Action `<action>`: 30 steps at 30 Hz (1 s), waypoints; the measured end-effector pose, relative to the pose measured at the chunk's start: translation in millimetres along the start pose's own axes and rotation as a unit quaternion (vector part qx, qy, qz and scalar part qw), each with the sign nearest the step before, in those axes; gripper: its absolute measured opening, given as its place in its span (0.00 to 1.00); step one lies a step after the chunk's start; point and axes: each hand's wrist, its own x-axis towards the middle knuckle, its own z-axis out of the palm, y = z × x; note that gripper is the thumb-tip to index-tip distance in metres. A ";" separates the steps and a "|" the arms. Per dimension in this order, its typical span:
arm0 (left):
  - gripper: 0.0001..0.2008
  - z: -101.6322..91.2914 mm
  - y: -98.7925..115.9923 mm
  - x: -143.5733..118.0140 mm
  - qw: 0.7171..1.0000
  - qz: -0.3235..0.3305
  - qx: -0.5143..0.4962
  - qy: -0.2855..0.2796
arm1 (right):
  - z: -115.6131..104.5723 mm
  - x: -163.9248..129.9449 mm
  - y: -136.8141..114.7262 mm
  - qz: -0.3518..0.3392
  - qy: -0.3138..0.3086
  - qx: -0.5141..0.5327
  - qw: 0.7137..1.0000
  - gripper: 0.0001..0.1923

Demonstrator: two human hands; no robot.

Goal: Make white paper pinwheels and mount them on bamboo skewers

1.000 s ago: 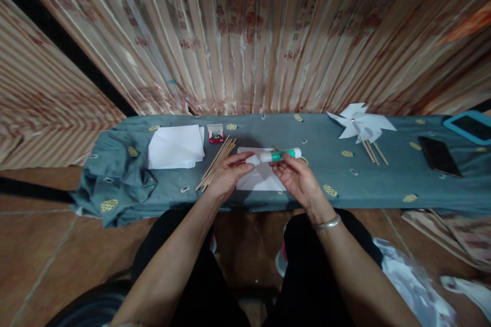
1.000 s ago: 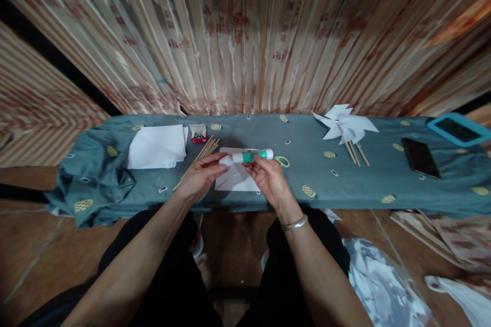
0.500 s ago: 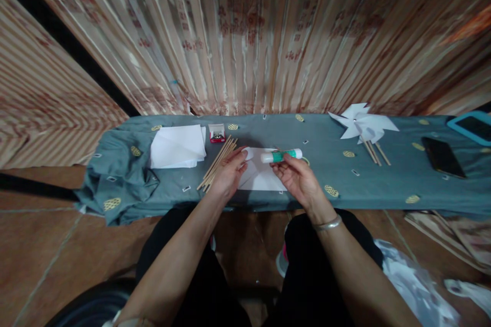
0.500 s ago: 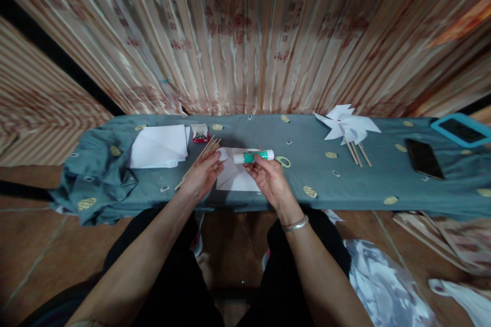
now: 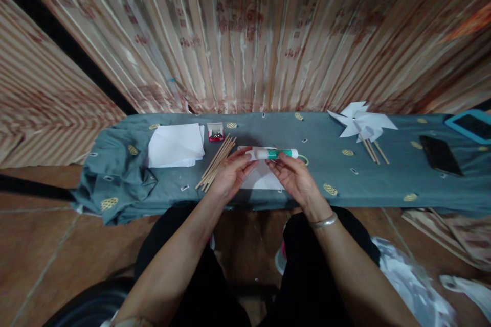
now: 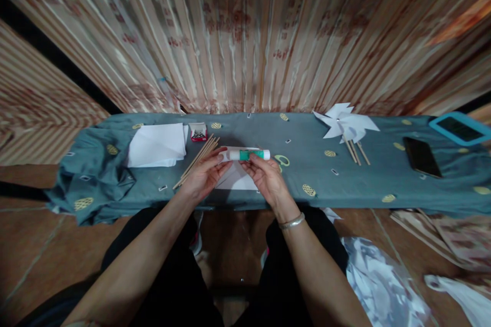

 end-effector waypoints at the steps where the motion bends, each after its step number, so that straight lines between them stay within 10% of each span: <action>1: 0.10 -0.2 -0.2 -0.3 1.000 0.000 0.002 -0.003 | -0.1 0.3 0.1 -0.002 -0.001 -0.001 1.000 0.11; 30: 0.15 -29.4 -1.0 0.2 0.944 0.178 0.278 0.000 | 8.7 3.2 27.2 0.057 -0.012 -0.082 0.995 0.17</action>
